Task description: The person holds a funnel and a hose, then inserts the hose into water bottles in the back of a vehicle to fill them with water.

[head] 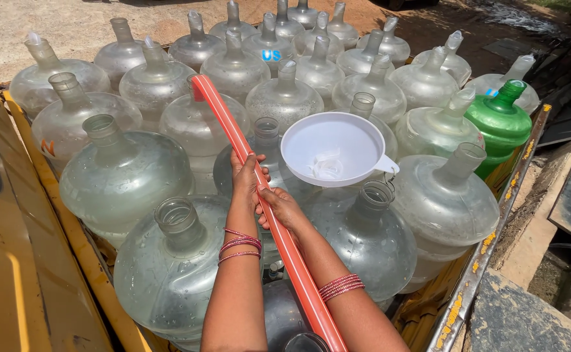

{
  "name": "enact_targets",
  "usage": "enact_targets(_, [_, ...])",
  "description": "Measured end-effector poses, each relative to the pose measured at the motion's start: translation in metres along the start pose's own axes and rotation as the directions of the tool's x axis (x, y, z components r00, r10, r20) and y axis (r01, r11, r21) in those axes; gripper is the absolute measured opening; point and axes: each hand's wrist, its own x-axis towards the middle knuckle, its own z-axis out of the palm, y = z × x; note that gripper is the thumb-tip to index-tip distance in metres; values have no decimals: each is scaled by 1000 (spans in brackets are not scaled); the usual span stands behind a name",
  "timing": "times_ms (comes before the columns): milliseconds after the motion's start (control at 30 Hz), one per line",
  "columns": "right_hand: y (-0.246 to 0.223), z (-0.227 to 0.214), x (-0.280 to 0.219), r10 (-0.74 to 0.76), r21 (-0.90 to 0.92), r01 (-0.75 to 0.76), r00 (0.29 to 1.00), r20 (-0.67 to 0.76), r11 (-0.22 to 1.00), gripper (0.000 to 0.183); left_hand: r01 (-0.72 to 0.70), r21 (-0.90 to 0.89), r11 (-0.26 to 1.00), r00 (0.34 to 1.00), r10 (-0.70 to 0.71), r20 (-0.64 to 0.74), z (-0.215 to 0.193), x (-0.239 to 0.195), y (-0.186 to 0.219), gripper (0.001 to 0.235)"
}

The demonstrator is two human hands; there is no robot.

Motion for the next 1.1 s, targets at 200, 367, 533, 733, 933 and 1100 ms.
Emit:
enact_targets(200, [3, -3, 3, -4, 14, 4, 1000, 14, 1000, 32, -10, 38, 999, 999, 11, -30, 4, -4, 3, 50])
enact_targets(367, [4, -4, 3, -10, 18, 9, 1000, 13, 1000, 31, -8, 46, 999, 999, 10, -40, 5, -6, 3, 45])
enact_targets(533, [4, -4, 6, -24, 15, 24, 1000, 5, 1000, 32, -22, 65, 998, 998, 26, -52, 6, -8, 5, 45])
enact_targets(733, [3, -4, 4, -16, 3, 16, 1000, -4, 1000, 32, -24, 65, 998, 997, 28, -66, 9, -12, 8, 49])
enact_targets(933, [2, -3, 2, -7, -13, 7, 1000, 6, 1000, 32, -22, 73, 997, 997, 28, -75, 12, -17, 11, 51])
enact_targets(1100, [-1, 0, -1, -10, -44, 10, 1000, -18, 999, 33, -13, 83, 996, 995, 21, -94, 11, -12, 9, 54])
